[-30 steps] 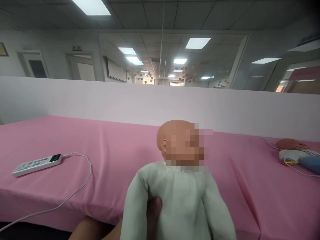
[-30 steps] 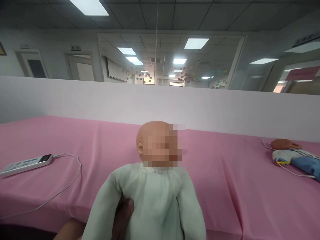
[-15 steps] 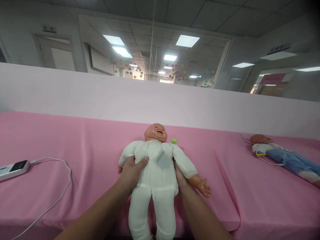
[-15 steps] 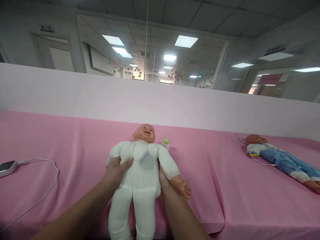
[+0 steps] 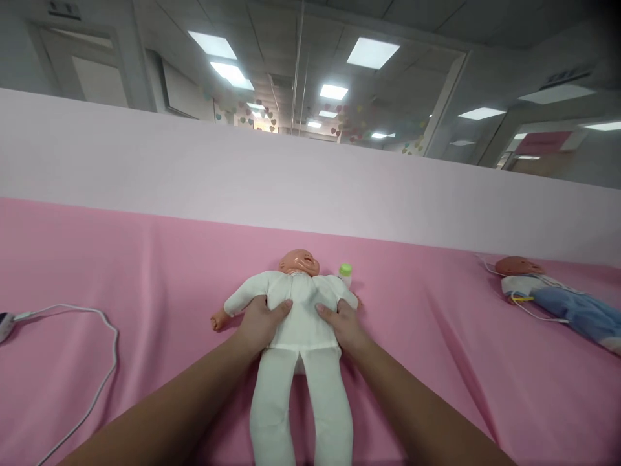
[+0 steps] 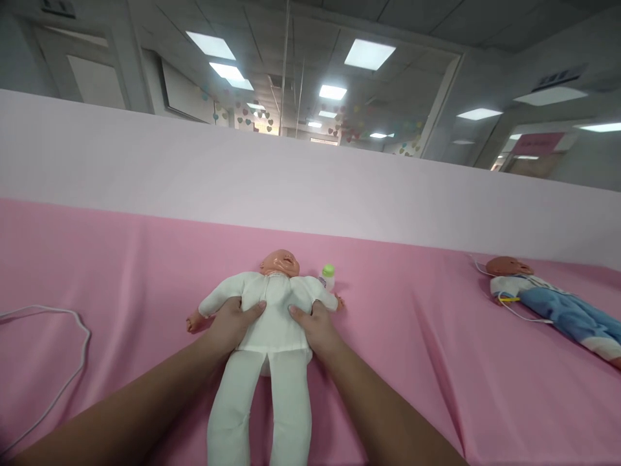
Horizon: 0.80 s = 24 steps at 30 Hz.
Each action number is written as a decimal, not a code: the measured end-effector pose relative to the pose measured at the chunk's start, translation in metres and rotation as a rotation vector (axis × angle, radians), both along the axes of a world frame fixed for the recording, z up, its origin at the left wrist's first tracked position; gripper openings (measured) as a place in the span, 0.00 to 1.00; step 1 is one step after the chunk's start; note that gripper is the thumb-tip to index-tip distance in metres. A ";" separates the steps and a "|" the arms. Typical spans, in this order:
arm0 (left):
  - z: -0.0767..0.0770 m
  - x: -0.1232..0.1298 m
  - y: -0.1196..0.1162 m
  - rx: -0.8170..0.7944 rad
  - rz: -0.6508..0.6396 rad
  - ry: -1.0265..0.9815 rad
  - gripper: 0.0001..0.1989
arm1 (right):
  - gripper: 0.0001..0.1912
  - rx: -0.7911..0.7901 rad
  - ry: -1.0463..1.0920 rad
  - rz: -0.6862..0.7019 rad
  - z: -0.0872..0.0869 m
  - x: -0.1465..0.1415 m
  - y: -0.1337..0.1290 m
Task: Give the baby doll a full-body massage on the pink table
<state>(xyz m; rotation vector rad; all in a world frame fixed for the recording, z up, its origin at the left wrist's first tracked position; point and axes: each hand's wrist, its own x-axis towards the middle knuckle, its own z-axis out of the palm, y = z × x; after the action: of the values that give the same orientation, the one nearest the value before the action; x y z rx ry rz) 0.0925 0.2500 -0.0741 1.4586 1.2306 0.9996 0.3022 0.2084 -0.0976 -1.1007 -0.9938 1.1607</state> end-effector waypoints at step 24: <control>0.019 -0.036 0.013 0.104 -0.027 0.692 0.32 | 0.30 -0.084 -0.937 -0.102 0.015 0.032 -0.009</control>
<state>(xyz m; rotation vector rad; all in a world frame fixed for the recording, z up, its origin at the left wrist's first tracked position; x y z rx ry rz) 0.0567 0.2635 -0.0547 1.9865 1.6463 0.5473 0.3340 0.1992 -0.0825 -1.7993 -1.5692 0.5705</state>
